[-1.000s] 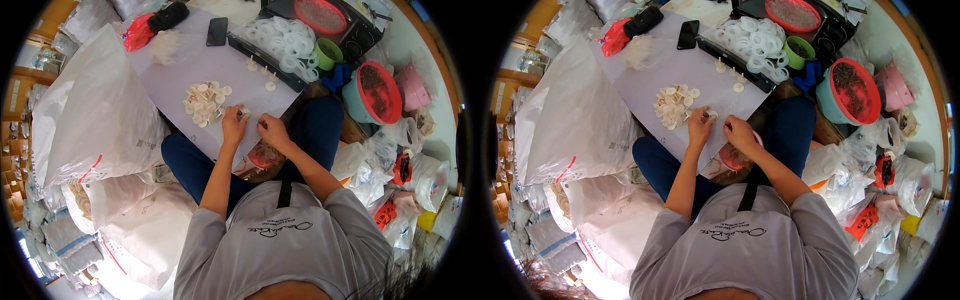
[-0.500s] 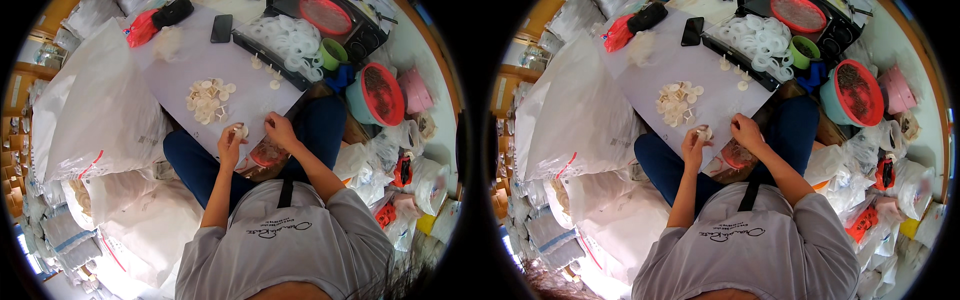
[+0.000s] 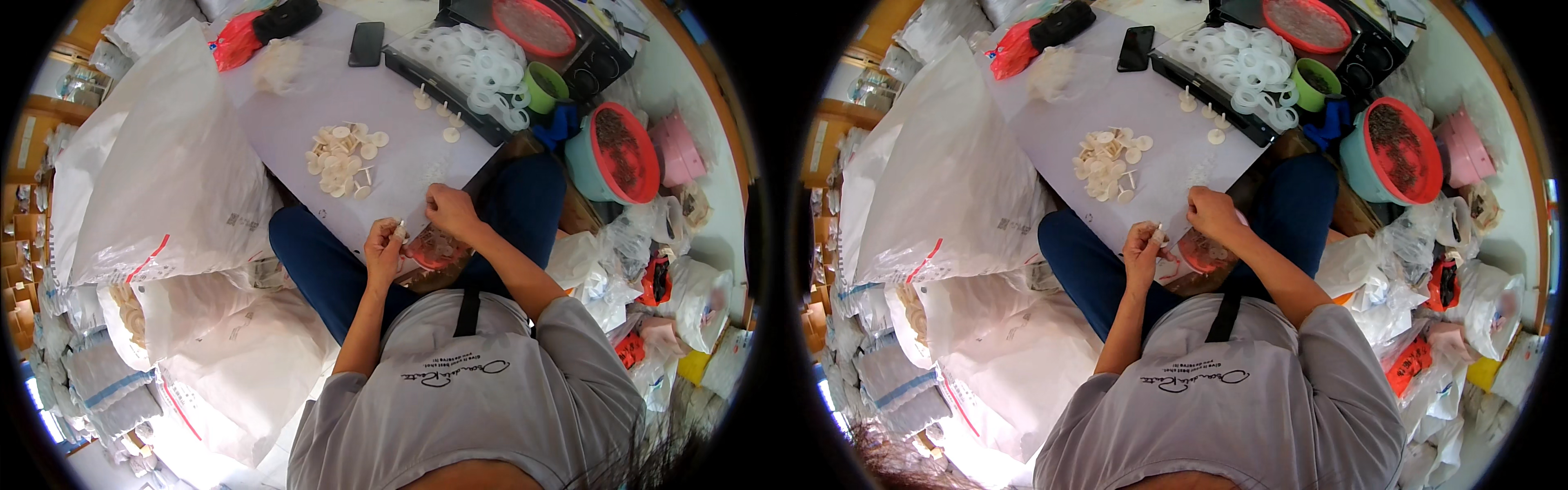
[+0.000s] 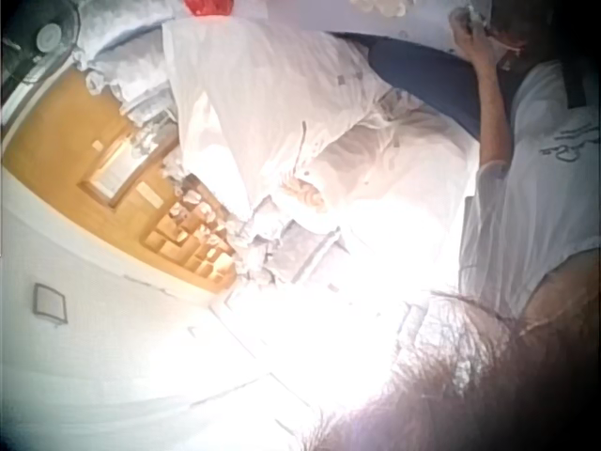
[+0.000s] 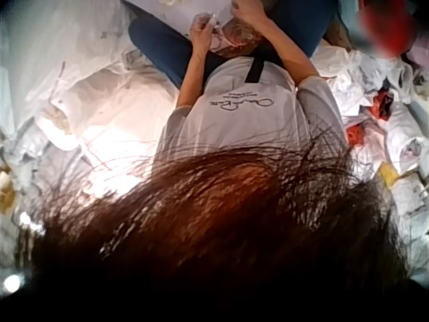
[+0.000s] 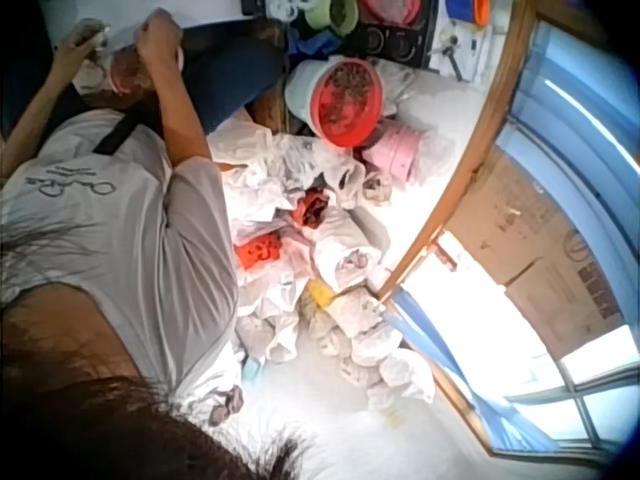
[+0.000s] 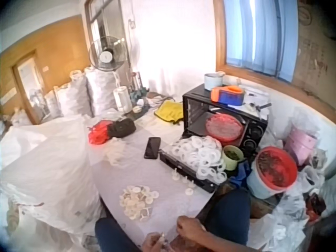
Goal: The person assembles small white plastic components by hand, inserting a stem into a round base and placing them on a board.
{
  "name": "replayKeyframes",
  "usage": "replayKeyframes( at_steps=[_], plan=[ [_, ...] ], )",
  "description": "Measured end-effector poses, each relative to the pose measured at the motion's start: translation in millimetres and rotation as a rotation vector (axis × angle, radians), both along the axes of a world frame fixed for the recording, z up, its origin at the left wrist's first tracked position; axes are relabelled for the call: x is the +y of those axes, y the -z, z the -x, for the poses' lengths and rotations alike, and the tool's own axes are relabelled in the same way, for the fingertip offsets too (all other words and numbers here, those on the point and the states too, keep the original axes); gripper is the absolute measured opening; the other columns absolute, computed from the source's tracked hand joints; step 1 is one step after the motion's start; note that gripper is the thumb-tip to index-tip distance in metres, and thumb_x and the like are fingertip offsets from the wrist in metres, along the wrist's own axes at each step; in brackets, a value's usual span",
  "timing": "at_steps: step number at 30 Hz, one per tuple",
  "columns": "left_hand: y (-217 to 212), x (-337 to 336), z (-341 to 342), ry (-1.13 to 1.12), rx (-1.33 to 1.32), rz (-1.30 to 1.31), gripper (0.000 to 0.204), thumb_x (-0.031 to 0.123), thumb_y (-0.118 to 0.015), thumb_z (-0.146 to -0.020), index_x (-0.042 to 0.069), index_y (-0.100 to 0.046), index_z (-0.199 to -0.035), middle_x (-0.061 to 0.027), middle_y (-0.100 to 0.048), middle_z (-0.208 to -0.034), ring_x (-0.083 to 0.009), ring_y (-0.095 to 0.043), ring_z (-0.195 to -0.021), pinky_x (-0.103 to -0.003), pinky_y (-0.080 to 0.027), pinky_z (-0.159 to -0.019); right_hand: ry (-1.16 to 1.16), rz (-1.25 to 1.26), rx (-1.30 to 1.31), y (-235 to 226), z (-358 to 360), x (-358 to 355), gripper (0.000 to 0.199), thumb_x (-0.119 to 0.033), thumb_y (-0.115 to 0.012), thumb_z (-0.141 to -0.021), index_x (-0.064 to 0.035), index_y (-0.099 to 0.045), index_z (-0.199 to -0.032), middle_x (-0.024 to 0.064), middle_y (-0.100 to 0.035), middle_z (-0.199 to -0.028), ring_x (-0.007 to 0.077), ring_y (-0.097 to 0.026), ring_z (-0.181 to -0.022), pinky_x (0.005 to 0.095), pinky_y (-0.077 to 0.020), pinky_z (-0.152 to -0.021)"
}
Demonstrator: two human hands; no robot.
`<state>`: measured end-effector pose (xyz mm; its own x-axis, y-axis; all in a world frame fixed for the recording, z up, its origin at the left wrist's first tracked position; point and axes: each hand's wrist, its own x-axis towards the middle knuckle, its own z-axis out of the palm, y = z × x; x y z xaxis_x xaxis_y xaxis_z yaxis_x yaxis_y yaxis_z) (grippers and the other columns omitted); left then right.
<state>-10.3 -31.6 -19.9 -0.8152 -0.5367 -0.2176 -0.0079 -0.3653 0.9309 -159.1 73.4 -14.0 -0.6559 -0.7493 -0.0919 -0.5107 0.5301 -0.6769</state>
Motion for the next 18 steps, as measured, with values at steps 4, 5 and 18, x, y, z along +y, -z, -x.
replayKeyframes(
  at_steps=[4, 5, 18],
  plan=[
    [-4, -3, -5, 0.029, -0.052, -0.025, 0.010, 0.004, -0.052, -0.086, 0.002, -0.053, -0.096, -0.0071, -0.056, -0.079, -0.0088, -0.052, -0.053, -0.023, -0.048, -0.044, 0.081, 0.227, -0.500, -16, -16, 5, 0.009, -0.007, -0.058, -0.074, -0.0007, -0.055, -0.079, 0.0076, -0.059, -0.070, 0.0160, -0.058, -0.063, 0.0277, -0.0461, -0.058],
    [-4, -3, -6, 0.031, -0.065, -0.033, 0.011, 0.003, -0.052, -0.085, 0.002, -0.053, -0.096, -0.0069, -0.056, -0.079, -0.0088, -0.051, -0.052, -0.023, -0.047, -0.044, 0.086, 0.301, -0.638, -18, -21, 5, 0.008, -0.006, -0.058, -0.074, -0.0004, -0.054, -0.079, 0.0055, -0.059, -0.069, 0.0119, -0.057, -0.062, 0.0250, -0.0458, -0.057],
    [-7, -5, -15, 0.183, -0.102, 0.142, 0.012, -0.001, -0.055, -0.083, 0.000, -0.055, -0.095, -0.0029, -0.057, -0.077, -0.0061, -0.050, -0.053, -0.020, -0.044, -0.043, -0.033, 0.441, -0.824, -15, -41, 12, 0.007, -0.003, -0.057, -0.078, 0.0005, -0.051, -0.079, 0.0044, -0.060, -0.070, 0.0089, -0.059, -0.065, 0.0218, -0.0467, -0.057]
  ],
)
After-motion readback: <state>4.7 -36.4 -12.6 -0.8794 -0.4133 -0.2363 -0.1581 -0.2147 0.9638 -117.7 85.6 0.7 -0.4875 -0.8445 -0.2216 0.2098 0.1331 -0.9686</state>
